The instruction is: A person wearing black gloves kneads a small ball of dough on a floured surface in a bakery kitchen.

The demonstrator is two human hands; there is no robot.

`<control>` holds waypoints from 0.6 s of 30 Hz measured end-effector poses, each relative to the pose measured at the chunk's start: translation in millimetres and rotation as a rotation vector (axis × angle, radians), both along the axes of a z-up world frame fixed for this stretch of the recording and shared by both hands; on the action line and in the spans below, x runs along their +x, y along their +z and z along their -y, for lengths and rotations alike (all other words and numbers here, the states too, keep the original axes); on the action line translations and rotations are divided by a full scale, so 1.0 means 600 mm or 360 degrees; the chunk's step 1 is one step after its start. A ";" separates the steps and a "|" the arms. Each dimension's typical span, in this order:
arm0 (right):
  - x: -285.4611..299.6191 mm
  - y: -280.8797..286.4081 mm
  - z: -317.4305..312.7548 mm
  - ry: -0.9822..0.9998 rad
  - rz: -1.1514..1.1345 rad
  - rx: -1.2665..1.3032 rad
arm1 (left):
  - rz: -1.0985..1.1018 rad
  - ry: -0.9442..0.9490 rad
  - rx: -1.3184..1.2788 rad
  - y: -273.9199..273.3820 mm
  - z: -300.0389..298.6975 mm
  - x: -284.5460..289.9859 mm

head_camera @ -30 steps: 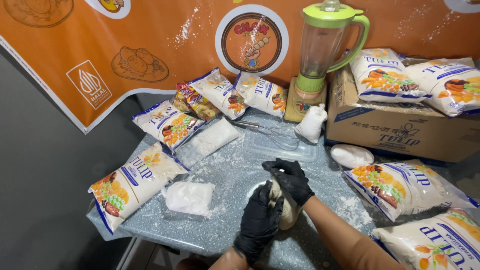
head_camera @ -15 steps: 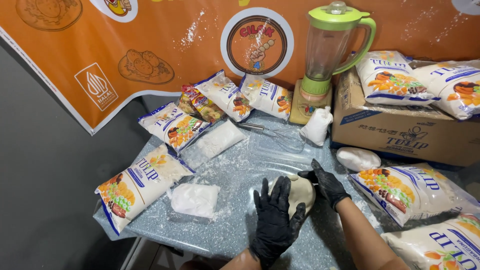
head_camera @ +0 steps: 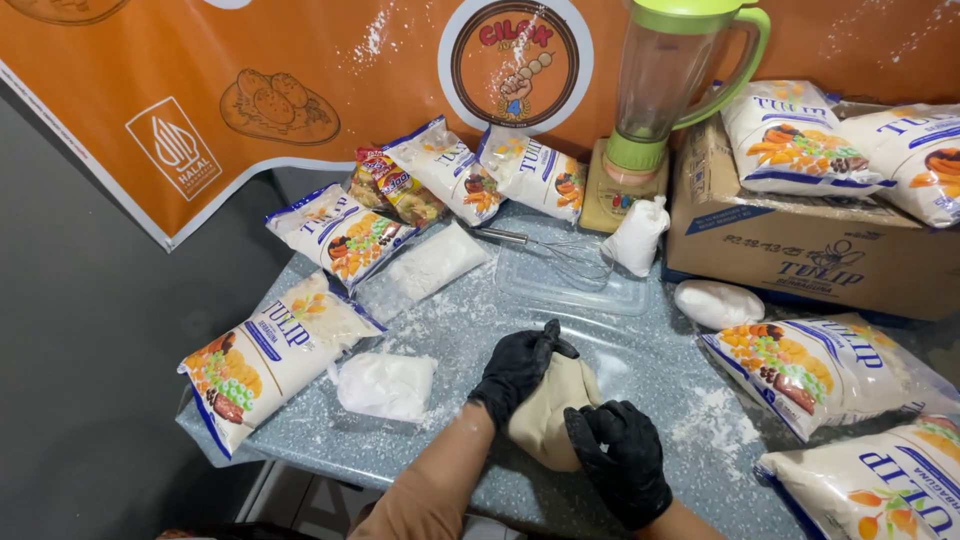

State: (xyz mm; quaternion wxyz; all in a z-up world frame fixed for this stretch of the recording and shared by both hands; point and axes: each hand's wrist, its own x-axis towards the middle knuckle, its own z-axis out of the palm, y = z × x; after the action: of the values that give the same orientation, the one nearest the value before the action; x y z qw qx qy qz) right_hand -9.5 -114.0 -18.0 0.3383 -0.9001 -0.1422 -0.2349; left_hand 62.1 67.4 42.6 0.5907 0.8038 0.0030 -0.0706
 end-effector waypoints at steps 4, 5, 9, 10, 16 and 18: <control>0.040 0.004 -0.051 0.0119 0.0567 0.0003 | -0.0213 0.0085 -0.0224 -0.042 -0.003 0.033; 0.047 0.006 -0.064 0.0124 0.0573 0.0005 | -0.0207 0.0090 -0.0224 -0.082 -0.016 0.046; 0.091 0.018 -0.100 0.0245 0.0138 0.0132 | 0.0399 -0.0018 0.0267 -0.234 -0.050 0.106; 0.106 0.020 -0.106 0.0272 0.0019 0.0221 | 0.0544 0.0020 0.0108 -0.270 -0.056 0.122; 0.175 0.018 -0.112 0.0155 -0.0093 -0.0068 | 0.0851 0.0150 0.0443 -0.231 -0.030 0.066; 0.229 -0.029 -0.108 0.0071 -0.0292 -0.0080 | 0.0752 0.0233 0.0318 -0.196 -0.025 0.054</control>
State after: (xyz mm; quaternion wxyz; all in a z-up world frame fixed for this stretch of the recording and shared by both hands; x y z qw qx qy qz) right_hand 127.6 -49.2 -35.3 0.3325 -0.9226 -0.1364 -0.1405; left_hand 94.6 82.4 -74.9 0.4964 0.8499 -0.0699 0.1626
